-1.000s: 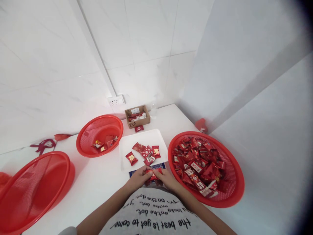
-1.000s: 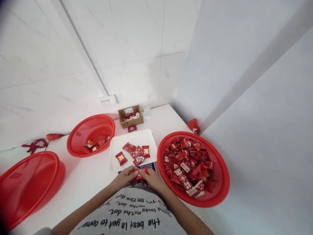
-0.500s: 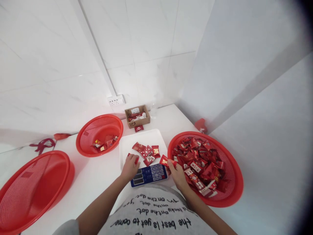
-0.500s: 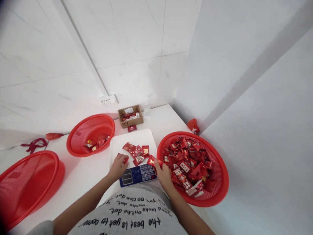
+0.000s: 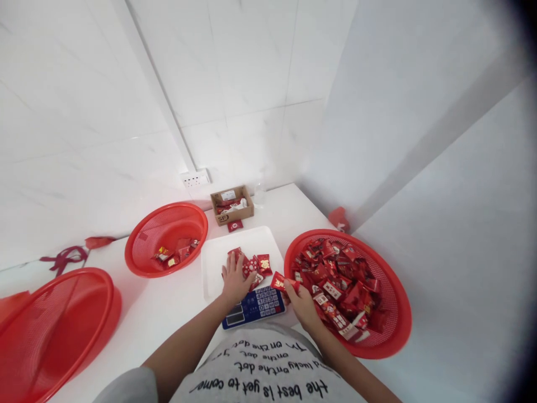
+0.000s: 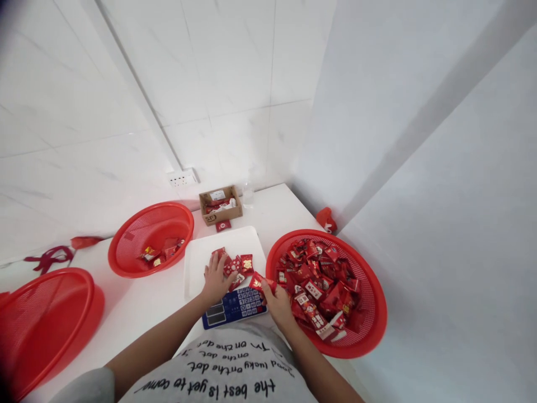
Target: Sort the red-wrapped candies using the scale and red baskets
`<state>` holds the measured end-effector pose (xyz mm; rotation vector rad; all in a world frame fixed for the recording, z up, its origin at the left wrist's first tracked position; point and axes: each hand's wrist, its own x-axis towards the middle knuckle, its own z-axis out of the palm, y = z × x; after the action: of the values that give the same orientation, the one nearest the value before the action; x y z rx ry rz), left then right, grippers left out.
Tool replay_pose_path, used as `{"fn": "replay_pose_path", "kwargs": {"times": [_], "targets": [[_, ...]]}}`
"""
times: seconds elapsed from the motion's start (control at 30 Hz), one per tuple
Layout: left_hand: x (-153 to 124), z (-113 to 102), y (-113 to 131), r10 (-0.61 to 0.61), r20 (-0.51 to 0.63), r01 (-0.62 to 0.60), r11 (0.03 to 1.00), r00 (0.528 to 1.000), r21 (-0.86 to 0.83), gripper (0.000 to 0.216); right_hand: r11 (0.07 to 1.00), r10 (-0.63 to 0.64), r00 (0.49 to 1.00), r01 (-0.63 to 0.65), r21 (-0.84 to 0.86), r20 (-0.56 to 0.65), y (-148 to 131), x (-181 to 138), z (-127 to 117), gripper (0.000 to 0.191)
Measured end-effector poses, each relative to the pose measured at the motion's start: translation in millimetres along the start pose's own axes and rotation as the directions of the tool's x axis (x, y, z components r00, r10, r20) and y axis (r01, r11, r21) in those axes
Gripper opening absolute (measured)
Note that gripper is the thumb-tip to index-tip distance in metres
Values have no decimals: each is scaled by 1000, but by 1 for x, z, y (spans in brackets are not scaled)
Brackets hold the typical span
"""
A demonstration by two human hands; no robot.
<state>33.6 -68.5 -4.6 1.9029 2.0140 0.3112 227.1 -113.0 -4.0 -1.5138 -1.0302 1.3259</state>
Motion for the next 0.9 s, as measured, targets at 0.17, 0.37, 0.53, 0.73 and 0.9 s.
{"fn": "replay_pose_path", "kwargs": {"times": [0.17,0.37,0.53,0.73,0.9], "targets": [[15,0,23,80,72,-89,988,994,130,78,1000,-23,1000,23,-17,-2,0,1,0,49],[27,0,22,218,154,-245,952,964,183,73,999,-30,999,28,-43,-26,-1,1,0,50],[40,-6,-3,413,134,-429,893,901,132,50,1000,5,1000,-5,-4,-15,-2,-1,0,50],[49,-18,-21,471,109,-481,869,875,111,32,999,18,1000,-18,-31,-6,2,1,-1,53],[42,-25,-16,462,22,-461,879,887,120,24,999,-20,1000,20,-29,10,0,1,-1,52]]}}
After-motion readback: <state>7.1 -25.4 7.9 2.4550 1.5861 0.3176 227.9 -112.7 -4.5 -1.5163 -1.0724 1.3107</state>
